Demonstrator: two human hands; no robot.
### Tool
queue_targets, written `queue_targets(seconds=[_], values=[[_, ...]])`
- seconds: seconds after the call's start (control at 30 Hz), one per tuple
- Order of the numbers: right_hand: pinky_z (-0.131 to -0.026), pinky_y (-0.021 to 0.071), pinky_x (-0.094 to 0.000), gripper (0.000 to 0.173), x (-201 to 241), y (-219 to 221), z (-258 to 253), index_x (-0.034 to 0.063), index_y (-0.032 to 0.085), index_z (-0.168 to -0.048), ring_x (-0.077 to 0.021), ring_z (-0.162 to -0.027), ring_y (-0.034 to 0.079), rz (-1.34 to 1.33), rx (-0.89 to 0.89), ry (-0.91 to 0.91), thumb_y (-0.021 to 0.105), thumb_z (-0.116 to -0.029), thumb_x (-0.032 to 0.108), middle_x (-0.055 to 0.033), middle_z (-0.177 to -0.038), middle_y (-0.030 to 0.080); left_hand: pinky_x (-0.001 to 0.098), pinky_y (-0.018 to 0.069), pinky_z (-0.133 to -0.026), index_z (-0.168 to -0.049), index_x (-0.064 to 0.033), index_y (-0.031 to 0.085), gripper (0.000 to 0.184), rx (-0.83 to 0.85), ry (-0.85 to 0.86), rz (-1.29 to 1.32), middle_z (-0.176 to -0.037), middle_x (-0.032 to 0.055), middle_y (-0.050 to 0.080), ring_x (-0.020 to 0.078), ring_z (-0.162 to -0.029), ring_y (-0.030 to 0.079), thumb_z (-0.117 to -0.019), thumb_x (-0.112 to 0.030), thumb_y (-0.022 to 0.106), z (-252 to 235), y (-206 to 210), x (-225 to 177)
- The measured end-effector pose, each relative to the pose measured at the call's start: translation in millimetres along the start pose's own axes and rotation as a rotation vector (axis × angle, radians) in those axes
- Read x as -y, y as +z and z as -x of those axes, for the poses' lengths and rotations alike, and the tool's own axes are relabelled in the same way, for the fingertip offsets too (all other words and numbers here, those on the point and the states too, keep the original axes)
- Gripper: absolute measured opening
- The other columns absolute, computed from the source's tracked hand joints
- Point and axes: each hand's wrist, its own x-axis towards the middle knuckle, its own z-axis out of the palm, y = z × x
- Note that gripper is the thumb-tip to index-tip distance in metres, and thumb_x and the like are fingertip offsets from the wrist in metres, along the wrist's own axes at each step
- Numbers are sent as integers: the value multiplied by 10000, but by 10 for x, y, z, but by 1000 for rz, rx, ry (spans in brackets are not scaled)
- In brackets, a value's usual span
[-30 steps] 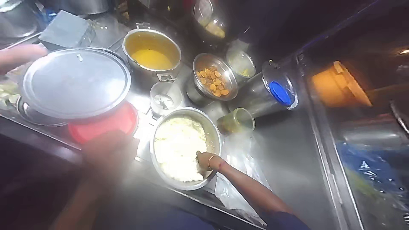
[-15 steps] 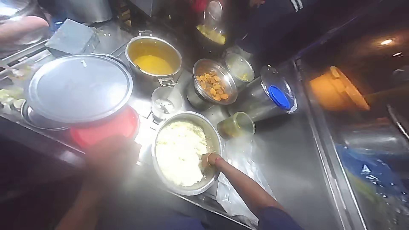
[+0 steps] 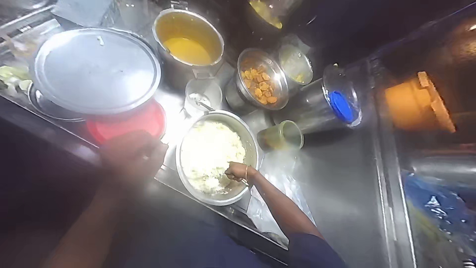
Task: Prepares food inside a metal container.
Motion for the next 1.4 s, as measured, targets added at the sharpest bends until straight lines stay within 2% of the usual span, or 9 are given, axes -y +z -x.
queue_targets(seconds=[0.1,0.17,0.27,0.43,0.67,0.87,1.07,1.23,1.4], values=[[-492,403,-303,246,305,-204,176,79,542,-1215,-135,-524,449,117,-194,-36,531,-1055,266,-33,-699,490,163,483,-601,-745,-96,639,341,-5,9,21,-680,-26,635,-16,-661,602,-997,-316,576,-16,3,-2],[-816,561,-545,470,566,-296,328,30,456,-1457,-371,-934,686,470,-374,92,512,-1070,292,-234,-1089,671,162,481,-602,-750,-91,635,343,-1,15,28,-677,-16,633,-12,-660,602,-1003,-314,571,-14,4,-4],[-960,510,-655,558,832,-379,698,13,355,-1530,-471,-1174,643,604,-594,186,489,-1051,265,-296,-1272,636,165,482,-614,-759,-103,640,327,-20,15,44,-686,-19,641,-9,-671,610,-1003,-311,575,-13,-7,-5],[-1064,455,-601,510,965,-512,582,-10,499,-1444,-413,-1248,603,400,-536,-33,483,-1087,354,-271,-1337,614,164,477,-586,-728,-86,635,347,-10,-9,11,-676,-14,638,-13,-644,596,-988,-310,588,-43,25,-36],[-973,459,-707,529,167,127,-201,-74,609,-1290,-480,-1183,618,618,-84,201,541,-1045,390,-319,-1270,629,168,505,-620,-775,-120,639,317,-18,5,100,-708,-33,652,-1,-694,631,-1010,-322,578,32,-27,31],[-941,465,-645,498,502,-560,512,-103,620,-1216,-434,-1048,629,438,-294,173,503,-1070,359,-313,-1151,637,182,484,-597,-734,-99,587,391,-26,64,78,-656,-2,621,21,-646,614,-1027,-356,550,-76,17,17],[-495,397,-300,441,917,-688,-18,75,577,-1093,-120,-532,406,-120,-415,149,406,-1081,481,-15,-738,453,170,488,-606,-739,-107,587,384,-21,46,79,-673,-14,627,9,-663,619,-1026,-359,548,-71,7,5],[-849,519,-560,543,540,-252,-250,7,628,-1259,-326,-966,641,222,-238,188,430,-1078,480,-214,-1104,652,173,499,-604,-756,-115,605,352,-64,42,142,-683,-30,635,10,-663,621,-1021,-344,568,-62,-5,33],[-1012,442,-659,498,183,-202,0,-75,635,-1263,-450,-1205,608,610,-27,272,446,-1097,355,-311,-1282,627,174,494,-597,-763,-119,601,330,-83,37,206,-678,-36,626,10,-653,612,-1017,-330,582,-32,1,53]])
